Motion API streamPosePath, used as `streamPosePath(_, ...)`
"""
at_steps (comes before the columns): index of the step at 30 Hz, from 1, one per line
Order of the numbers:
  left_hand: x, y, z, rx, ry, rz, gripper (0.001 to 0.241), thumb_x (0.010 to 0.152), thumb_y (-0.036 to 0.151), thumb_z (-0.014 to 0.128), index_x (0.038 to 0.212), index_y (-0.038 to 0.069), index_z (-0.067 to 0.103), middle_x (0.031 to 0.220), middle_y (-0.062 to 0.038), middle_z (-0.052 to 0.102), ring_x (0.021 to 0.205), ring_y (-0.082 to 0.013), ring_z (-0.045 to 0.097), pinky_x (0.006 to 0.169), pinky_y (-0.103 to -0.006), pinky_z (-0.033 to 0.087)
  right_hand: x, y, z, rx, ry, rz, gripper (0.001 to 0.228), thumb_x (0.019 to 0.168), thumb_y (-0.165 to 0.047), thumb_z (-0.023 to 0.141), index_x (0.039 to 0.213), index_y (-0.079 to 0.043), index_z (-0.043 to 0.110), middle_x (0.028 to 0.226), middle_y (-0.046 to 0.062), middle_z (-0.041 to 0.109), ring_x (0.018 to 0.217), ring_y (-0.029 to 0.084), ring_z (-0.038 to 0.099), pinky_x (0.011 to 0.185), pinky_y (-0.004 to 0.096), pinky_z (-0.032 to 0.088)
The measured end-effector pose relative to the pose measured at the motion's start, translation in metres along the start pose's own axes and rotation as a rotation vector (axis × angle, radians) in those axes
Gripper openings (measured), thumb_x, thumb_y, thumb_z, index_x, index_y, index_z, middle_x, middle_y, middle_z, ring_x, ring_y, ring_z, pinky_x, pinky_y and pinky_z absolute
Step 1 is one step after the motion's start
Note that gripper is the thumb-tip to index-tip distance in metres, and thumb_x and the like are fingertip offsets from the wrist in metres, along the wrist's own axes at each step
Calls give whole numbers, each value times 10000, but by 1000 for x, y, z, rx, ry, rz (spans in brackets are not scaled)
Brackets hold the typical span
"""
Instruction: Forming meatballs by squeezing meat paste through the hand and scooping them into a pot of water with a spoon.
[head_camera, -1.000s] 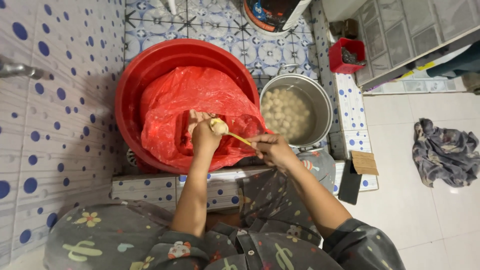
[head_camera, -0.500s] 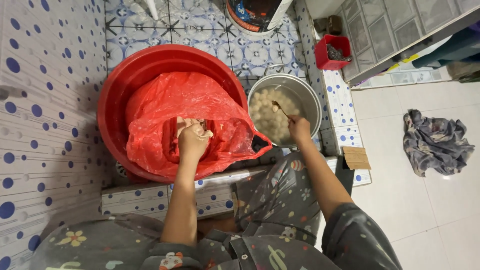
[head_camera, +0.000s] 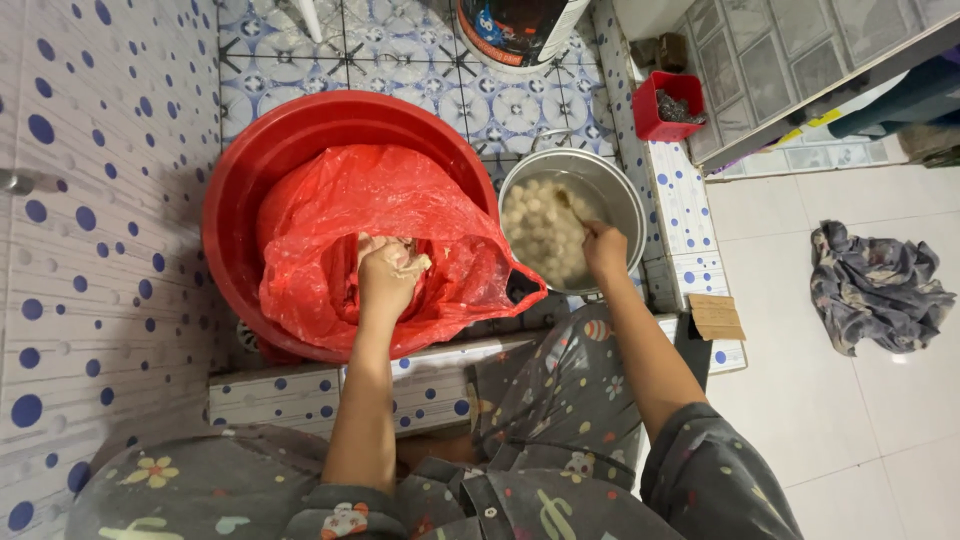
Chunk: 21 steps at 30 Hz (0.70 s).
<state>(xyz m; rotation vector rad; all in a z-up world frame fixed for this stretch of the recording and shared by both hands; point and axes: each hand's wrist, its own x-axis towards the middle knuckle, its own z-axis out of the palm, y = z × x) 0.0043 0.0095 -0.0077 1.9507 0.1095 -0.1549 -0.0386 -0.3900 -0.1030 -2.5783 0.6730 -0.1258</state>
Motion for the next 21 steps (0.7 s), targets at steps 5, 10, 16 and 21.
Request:
streamPosePath(5, -15, 17, -6, -696, -85, -168, 513, 804, 39, 853, 680, 165, 371, 531, 62, 362, 360, -53, 391, 321, -152, 315, -35, -45, -11, 537, 95, -8, 299, 957, -28, 532, 1209, 62, 665, 750, 215, 657, 757, 304, 630, 699, 423, 511)
streamPosePath(10, 1, -10, -3, -1013, -112, -208, 345, 822, -23, 788, 739, 136, 494, 573, -17, 493, 426, -129, 536, 337, -206, 380, -112, -100, 9, 681, -168, -16, 218, 972, -114, 627, 1147, -48, 738, 773, 134, 690, 721, 213, 634, 678, 350, 548)
streamPosePath(16, 28, -55, 13, -1348, -343, -338, 293, 973, 276, 658, 723, 195, 527, 558, -13, 462, 413, -164, 487, 301, -189, 274, -181, -140, 24, 833, -515, 115, 233, 952, -110, 620, 1151, -47, 721, 605, 90, 621, 429, 132, 511, 403, 267, 432)
streamPosePath(21, 24, -44, 5, -1331, -296, -403, 241, 923, 147, 706, 734, 203, 567, 559, 3, 502, 381, -129, 425, 300, -169, 202, -195, -184, -14, 1136, -590, 326, 297, 944, -34, 608, 1215, 82, 643, 538, 110, 536, 280, 69, 364, 236, 228, 325)
